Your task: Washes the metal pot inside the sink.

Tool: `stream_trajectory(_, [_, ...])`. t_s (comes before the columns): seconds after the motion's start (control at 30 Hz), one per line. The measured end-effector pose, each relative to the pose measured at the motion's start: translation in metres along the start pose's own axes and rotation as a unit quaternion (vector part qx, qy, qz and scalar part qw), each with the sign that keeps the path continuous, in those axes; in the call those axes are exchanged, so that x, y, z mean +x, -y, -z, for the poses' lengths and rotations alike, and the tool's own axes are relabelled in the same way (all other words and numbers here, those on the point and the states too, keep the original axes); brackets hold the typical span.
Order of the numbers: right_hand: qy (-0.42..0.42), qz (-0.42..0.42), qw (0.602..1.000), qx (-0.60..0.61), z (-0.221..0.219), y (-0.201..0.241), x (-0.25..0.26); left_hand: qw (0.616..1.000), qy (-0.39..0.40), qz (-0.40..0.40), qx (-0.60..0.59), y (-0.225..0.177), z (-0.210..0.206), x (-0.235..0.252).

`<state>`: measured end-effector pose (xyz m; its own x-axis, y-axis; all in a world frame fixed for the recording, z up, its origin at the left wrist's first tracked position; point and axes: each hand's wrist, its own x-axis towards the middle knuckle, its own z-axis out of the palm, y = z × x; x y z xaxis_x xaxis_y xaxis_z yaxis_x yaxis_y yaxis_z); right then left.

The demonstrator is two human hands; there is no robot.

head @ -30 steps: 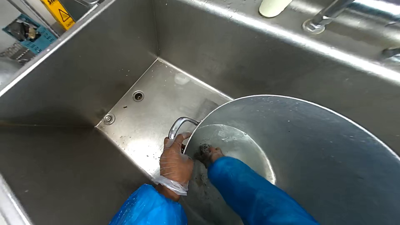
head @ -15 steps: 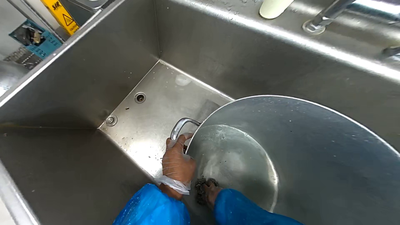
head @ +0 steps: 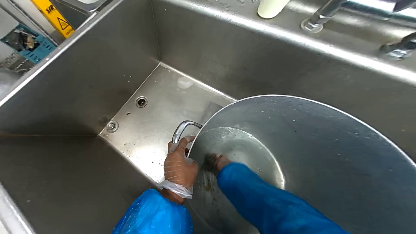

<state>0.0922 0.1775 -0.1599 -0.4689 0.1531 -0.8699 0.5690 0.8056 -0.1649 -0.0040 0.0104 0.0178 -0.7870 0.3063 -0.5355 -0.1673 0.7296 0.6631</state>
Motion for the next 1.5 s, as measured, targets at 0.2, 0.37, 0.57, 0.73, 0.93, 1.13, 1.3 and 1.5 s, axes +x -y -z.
stream_trajectory(0.2, [0.081, -0.019, 0.992, 0.091, -0.096, 0.002, -0.049, 1.000, 0.012, 0.008, 0.011, -0.004, 0.003, 0.001])
stream_trajectory(0.37, [0.017, -0.022, 1.000, -0.013, -0.001, 0.011, -0.008, 1.000, 0.011, 0.003, 0.014, -0.004, 0.004, -0.001])
stream_trajectory(0.57, [0.126, 0.005, 0.992, -0.017, -0.075, 0.015, -0.051, 0.999, 0.021, 0.008, 0.035, -0.007, 0.005, 0.000])
stream_trajectory(0.73, [0.033, 0.002, 0.999, -0.043, -0.005, 0.009, -0.008, 0.999, 0.012, -0.008, 0.037, -0.003, 0.002, -0.001])
stream_trajectory(0.93, [0.100, 0.022, 0.995, -0.011, -0.083, 0.002, -0.039, 0.999, 0.022, -0.004, 0.032, -0.006, 0.004, 0.001])
stream_trajectory(1.13, [-0.083, -0.051, 0.980, 0.175, -0.031, -0.005, 0.010, 0.999, 0.014, -0.011, 0.038, -0.004, 0.004, 0.001])
stream_trajectory(1.3, [0.106, 0.043, 0.993, -0.034, -0.101, 0.004, -0.040, 0.999, 0.029, 0.003, 0.041, -0.007, 0.006, 0.001])
stream_trajectory(1.5, [-0.138, -0.075, 0.980, 0.123, 0.025, -0.012, 0.023, 0.999, 0.012, -0.007, 0.037, -0.005, 0.003, 0.000])
